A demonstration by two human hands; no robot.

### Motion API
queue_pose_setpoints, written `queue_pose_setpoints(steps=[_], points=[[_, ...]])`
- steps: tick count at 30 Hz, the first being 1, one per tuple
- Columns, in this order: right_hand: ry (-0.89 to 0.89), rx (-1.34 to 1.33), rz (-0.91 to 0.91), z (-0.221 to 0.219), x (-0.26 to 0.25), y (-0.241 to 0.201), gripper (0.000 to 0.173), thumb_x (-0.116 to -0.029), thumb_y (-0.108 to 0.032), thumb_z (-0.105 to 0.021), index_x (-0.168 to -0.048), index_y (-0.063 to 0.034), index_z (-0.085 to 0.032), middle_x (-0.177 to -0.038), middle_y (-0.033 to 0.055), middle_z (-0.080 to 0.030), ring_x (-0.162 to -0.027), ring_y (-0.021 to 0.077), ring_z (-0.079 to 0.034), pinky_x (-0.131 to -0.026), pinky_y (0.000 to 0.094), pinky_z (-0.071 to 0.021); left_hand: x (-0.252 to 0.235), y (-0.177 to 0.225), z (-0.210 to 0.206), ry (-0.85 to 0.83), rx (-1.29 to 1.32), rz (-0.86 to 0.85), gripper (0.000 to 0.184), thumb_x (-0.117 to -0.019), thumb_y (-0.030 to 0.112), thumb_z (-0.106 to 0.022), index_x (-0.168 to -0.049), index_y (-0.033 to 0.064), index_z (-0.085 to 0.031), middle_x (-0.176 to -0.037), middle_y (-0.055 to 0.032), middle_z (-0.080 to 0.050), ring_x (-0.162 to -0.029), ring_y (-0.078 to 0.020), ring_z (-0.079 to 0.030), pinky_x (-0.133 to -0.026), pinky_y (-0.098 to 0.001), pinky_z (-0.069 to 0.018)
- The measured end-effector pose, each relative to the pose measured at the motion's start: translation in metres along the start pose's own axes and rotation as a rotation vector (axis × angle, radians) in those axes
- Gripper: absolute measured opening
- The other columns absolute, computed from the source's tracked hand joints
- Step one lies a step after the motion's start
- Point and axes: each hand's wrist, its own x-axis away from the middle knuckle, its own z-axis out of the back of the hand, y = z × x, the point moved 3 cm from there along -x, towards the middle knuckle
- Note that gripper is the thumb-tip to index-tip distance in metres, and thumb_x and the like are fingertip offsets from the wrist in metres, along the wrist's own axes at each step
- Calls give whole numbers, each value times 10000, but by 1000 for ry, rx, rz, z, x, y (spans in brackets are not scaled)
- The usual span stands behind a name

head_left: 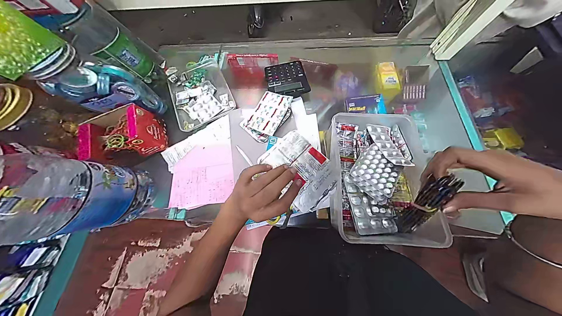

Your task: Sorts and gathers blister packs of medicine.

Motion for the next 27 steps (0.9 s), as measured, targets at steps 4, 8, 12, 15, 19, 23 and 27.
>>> queue_pose_setpoints(steps=[4, 8, 12, 15, 19, 23, 27], points=[[543, -80, -215, 22, 28, 0, 390, -809, -410, -797, -1125, -343, -579, -977, -229, -647, -869, -96, -635, -725, 94, -547, 10, 3, 4, -60, -59, 60, 140, -1043, 143, -562, -1172, 113, -608, -1198, -77, -674, -1092, -186, -628, -982, -364, -414], [1103, -21, -526, 17, 66, 36, 306, -966, -274, -655, -1221, -172, -520, -953, -141, -647, -783, -64, -648, -726, 155, -570, 35, -6, 21, -141, -198, 225, 169, -1046, 128, -559, -1204, 118, -616, -1158, -105, -662, -1039, -241, -611, -909, -407, -400], [949, 7, -788, 1, 81, 73, 392, -1013, -242, -631, -1309, -13, -513, -975, 87, -668, -778, 81, -633, -760, 320, -551, 63, -22, 36, -238, -308, 364, 249, -1021, 77, -580, -1258, 110, -648, -1091, -161, -673, -977, -325, -608, -847, -455, -405], [726, -73, -790, -10, 71, 86, 300, -1017, -155, -618, -1261, 3, -545, -863, 96, -657, -686, 93, -608, -676, 300, -536, 72, -24, 35, -332, -318, 371, 254, -1022, 74, -579, -1264, 80, -655, -1085, -185, -668, -962, -345, -600, -835, -468, -387], [680, 18, -793, -16, 59, 90, 290, -1007, -161, -646, -1264, -28, -631, -1022, 176, -683, -833, 225, -647, -766, 427, -541, 82, -29, 33, -369, -329, 423, 259, -1013, 73, -589, -1261, 64, -664, -1066, -220, -661, -935, -395, -608, -807, -510, -406], [717, 185, -826, -18, 55, 79, 346, -1006, -216, -657, -1297, -30, -639, -1229, 242, -629, -1051, 382, -622, -841, 552, -502, 91, -38, 32, -394, -343, 545, 229, -1011, 87, -595, -1213, 30, -687, -1066, -267, -661, -952, -450, -616, -808, -550, -427], [762, 330, -620, -17, 43, 51, 368, -962, -226, -701, -1266, -21, -666, -1240, 195, -656, -1103, 322, -647, -923, 503, -528, 94, -39, 25, -500, -245, 621, 264, -1014, 120, -565, -1226, 2, -669, -1126, -298, -649, -981, -496, -608, -817, -590, -428]])
